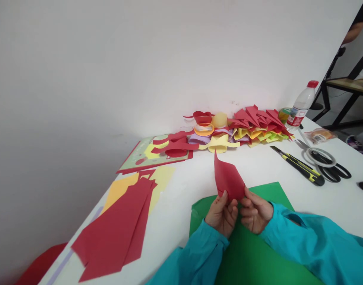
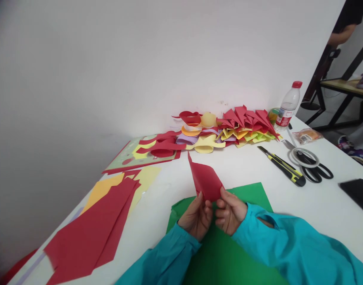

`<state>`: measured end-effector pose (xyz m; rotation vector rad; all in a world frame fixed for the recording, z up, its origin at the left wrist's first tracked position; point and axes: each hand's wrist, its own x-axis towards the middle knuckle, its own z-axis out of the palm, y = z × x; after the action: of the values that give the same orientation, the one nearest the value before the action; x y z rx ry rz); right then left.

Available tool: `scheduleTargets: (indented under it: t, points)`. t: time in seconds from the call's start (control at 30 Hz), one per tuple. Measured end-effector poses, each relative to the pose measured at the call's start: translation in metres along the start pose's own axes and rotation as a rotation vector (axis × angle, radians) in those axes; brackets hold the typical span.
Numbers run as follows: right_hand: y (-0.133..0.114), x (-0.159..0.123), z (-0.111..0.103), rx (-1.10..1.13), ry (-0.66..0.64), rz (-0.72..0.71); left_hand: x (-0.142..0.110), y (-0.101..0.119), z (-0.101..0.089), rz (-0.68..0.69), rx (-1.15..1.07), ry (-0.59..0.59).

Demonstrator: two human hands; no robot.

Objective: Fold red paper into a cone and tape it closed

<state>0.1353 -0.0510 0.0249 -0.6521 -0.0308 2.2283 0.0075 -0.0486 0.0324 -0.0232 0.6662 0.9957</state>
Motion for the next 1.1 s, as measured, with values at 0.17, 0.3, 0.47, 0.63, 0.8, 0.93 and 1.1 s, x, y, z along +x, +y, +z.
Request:
scheduleTargets:
  t: [0.17, 0.3, 0.47, 0.63, 0.8, 0.93, 1.1]
  points:
    - [0.000, 0.002, -0.003, 0.003, -0.034, -0.038, 0.003, -0.003, -0.006, 0.064, 0.008, -0.102]
    - [0.000, 0.002, -0.006, 0.002, -0.073, -0.020, 0.006, -0.005, -0.011, 0.064, 0.029, -0.169]
    - [-0.001, 0.002, -0.008, 0.010, -0.078, 0.046, 0.008, -0.004, -0.011, 0.065, 0.005, -0.142]
    - [-0.001, 0.001, -0.003, 0.001, 0.004, 0.040, 0.004, -0.003, -0.006, 0.069, 0.008, -0.061]
    - [-0.001, 0.000, 0.003, -0.066, 0.040, 0.054, 0.003, -0.002, -0.003, 0.080, -0.014, -0.009]
    - [0.001, -0.001, 0.006, -0.136, 0.108, -0.063, 0.003, -0.001, -0.003, 0.023, -0.010, -0.049]
    - [0.004, -0.002, 0.005, -0.185, 0.083, -0.082, 0.001, -0.001, 0.000, -0.021, -0.016, -0.082]
